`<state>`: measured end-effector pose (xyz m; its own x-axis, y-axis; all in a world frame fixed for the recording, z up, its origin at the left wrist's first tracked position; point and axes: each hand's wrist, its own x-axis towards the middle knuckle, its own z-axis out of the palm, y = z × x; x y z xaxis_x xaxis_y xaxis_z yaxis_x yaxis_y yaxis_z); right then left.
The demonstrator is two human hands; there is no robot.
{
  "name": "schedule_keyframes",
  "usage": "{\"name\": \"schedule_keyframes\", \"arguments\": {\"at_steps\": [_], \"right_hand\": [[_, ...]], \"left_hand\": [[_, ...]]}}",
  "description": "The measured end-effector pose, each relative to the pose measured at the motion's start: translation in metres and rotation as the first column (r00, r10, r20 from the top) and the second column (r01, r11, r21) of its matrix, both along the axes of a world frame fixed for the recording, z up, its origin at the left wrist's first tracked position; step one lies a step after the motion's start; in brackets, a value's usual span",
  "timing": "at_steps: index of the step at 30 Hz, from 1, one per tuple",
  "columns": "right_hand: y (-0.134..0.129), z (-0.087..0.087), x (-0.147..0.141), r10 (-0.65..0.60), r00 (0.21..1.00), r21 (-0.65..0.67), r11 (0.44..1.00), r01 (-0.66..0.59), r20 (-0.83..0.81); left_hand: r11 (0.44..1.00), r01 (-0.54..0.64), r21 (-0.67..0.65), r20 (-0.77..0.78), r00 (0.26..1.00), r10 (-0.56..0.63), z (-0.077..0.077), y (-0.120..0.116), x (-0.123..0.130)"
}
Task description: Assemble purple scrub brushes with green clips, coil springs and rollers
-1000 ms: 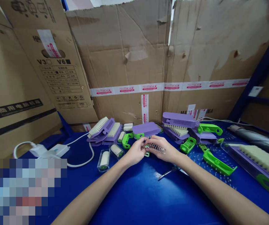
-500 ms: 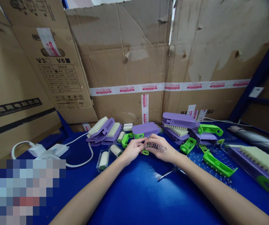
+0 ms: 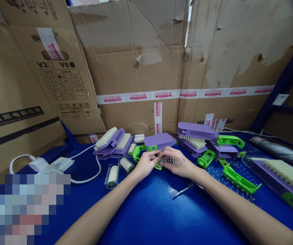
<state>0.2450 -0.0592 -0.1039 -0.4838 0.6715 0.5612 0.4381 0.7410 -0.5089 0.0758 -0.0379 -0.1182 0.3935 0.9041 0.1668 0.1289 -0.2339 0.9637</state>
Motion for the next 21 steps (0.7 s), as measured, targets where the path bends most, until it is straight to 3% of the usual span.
{"name": "schedule_keyframes", "arguments": {"at_steps": [6,13,21], "right_hand": [[0.002,-0.001,0.003,0.022,0.993,0.064,0.998,-0.030,0.117],[0.000,0.000,0.004,-0.083,0.949,0.129,0.991,0.046,0.305],[-0.001,0.006,0.006,-0.112,0.918,0.132,0.989,0.066,0.381]], "left_hand": [[0.995,0.092,0.028,-0.016,0.996,-0.092,0.001,0.000,-0.001],[0.983,0.171,0.064,0.043,0.984,-0.174,0.005,0.000,0.000],[0.931,0.361,-0.056,0.028,0.933,-0.360,0.013,0.000,-0.008]]}}
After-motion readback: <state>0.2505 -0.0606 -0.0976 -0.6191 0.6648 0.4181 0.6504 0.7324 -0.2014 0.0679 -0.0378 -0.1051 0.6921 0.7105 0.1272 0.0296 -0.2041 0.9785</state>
